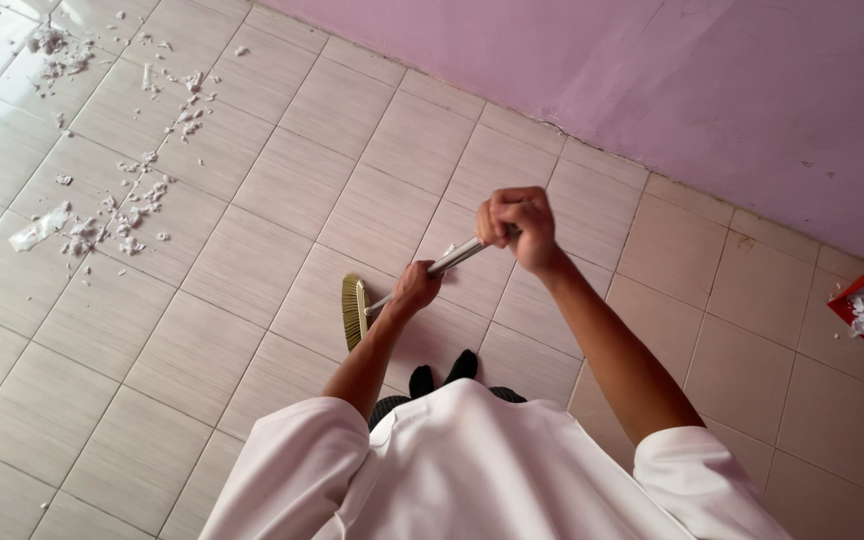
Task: The person sweeps pieces of white debris from the floor into a red dustpan using a small broom and then carries the dustpan to a different location.
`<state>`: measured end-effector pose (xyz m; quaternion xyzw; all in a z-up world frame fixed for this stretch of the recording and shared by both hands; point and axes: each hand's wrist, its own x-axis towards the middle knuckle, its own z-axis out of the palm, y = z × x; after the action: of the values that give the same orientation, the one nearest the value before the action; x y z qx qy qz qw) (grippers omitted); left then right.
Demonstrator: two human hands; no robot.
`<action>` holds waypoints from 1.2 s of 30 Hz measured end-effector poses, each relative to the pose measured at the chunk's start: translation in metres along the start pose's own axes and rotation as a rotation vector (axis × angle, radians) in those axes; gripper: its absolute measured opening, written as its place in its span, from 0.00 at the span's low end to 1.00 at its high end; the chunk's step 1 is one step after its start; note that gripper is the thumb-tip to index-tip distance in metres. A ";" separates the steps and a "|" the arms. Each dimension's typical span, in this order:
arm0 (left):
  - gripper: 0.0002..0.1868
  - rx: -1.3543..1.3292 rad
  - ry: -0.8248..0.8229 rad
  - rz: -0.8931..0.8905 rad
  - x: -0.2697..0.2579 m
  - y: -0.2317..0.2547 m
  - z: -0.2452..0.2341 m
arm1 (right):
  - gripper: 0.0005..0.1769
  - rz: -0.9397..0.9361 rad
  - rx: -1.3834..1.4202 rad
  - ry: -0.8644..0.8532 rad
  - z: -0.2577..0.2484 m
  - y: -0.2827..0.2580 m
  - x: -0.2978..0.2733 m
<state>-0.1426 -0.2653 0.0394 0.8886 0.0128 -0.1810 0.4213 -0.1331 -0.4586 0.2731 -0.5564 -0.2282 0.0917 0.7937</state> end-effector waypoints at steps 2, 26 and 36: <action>0.13 0.014 -0.004 -0.026 -0.002 -0.014 0.005 | 0.17 0.010 -0.054 -0.024 0.007 0.010 -0.003; 0.14 0.055 0.045 0.160 0.011 -0.030 0.049 | 0.18 0.029 -0.149 0.023 -0.006 -0.009 -0.047; 0.12 0.140 0.130 0.306 0.041 0.027 0.117 | 0.17 -0.024 -0.133 0.023 -0.077 -0.054 -0.090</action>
<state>-0.1356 -0.3764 -0.0225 0.9171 -0.1080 -0.0575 0.3794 -0.1825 -0.5792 0.2783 -0.6062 -0.2315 0.0606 0.7585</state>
